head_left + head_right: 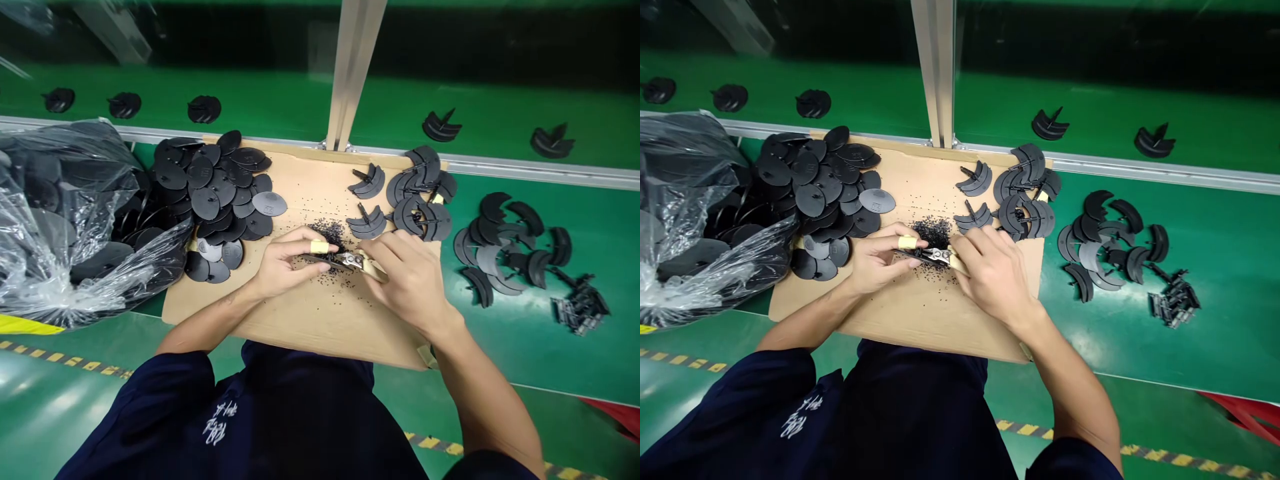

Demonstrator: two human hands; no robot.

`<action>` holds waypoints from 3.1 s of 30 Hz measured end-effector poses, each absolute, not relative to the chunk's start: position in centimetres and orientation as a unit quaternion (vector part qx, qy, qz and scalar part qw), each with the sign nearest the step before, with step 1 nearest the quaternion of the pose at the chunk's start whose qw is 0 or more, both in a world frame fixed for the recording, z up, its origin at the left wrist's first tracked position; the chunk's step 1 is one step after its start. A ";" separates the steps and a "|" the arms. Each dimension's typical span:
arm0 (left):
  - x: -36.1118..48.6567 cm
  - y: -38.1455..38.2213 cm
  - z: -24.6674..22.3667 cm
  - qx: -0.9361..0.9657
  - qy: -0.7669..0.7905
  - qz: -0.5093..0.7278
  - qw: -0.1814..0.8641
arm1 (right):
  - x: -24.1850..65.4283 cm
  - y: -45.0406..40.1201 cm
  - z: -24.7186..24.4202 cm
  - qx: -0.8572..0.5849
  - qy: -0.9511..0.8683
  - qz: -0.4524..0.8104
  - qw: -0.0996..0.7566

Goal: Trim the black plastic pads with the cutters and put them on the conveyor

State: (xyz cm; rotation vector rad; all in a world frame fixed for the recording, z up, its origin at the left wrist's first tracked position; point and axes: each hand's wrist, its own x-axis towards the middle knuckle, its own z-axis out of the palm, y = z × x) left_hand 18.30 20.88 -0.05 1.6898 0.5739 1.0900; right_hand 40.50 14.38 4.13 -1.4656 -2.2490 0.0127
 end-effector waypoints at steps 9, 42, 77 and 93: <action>18.1 20.9 0.4 0.764 0.208 0.460 0.401 | 40.1 14.3 4.6 -0.525 -0.827 -0.022 0.199; 17.9 20.8 -0.1 0.826 0.164 0.453 0.295 | 40.6 14.8 5.2 -0.470 -0.865 -0.123 0.122; 17.5 21.4 -0.6 0.884 0.225 0.318 0.258 | 40.8 13.6 3.3 -0.452 -0.851 0.053 0.262; 18.2 20.7 -0.3 0.768 0.226 0.431 0.416 | 41.5 14.5 1.1 -0.521 -0.817 0.004 0.248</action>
